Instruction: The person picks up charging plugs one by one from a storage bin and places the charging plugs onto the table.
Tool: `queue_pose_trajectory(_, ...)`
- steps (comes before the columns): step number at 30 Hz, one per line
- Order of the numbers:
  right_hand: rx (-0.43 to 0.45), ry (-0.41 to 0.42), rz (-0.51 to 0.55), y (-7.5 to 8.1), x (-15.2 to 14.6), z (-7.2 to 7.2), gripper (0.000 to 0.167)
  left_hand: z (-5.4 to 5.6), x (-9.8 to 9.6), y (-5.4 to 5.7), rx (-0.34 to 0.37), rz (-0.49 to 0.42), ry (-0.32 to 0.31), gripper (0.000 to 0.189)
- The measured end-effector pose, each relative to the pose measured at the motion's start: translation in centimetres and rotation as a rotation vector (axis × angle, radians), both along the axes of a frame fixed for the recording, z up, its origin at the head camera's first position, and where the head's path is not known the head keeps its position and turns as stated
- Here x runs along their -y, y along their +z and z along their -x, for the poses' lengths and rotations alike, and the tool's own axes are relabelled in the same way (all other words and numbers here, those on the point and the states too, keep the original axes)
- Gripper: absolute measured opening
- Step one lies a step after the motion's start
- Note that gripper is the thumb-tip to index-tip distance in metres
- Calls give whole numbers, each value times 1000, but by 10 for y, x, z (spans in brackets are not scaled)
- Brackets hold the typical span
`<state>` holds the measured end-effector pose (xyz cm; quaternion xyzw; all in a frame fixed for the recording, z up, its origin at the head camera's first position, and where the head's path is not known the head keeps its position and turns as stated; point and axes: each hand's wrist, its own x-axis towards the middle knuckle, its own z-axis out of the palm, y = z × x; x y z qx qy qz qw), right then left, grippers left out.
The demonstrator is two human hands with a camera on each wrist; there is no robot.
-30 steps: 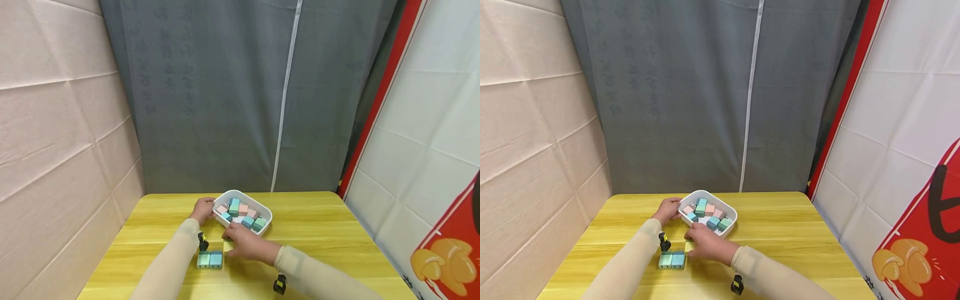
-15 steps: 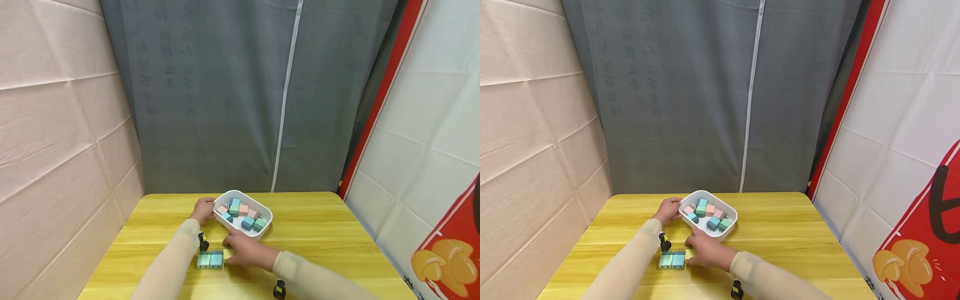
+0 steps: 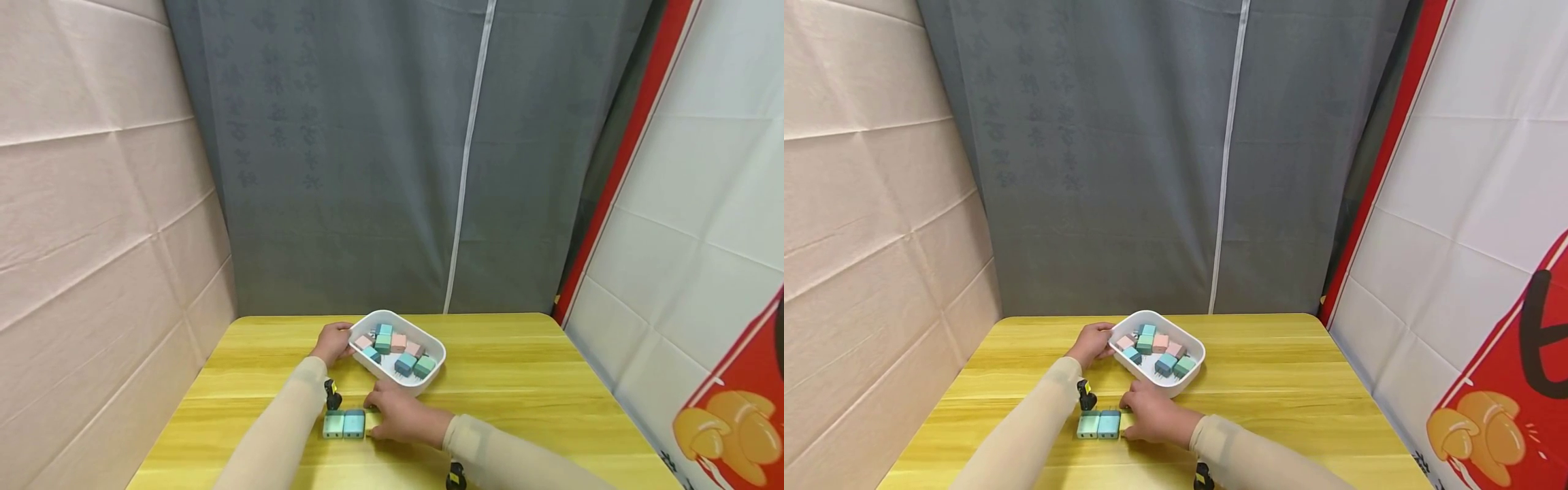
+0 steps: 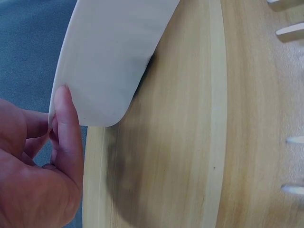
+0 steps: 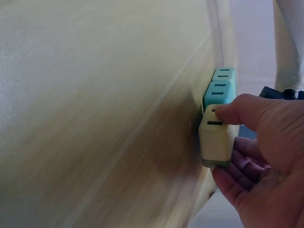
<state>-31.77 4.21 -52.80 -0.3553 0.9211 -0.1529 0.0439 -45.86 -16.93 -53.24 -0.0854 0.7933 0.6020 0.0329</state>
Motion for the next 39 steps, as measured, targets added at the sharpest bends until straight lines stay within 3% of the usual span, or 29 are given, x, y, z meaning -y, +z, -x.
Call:
queue_pose_trajectory(8, -4, 12, 13, -3, 0, 0, 49, -3, -1, 3, 11, 6, -2, 39)
queue_pose_trajectory(33, 31, -32, 26, -9, 0, -2, 56, 0, 0, 0, 4, -6, -1, 38)
queue_pose_trajectory(39, 49, -40, 78, -9, -4, -4, 59, 0, 0, 0, 5, 1, 0, 38)
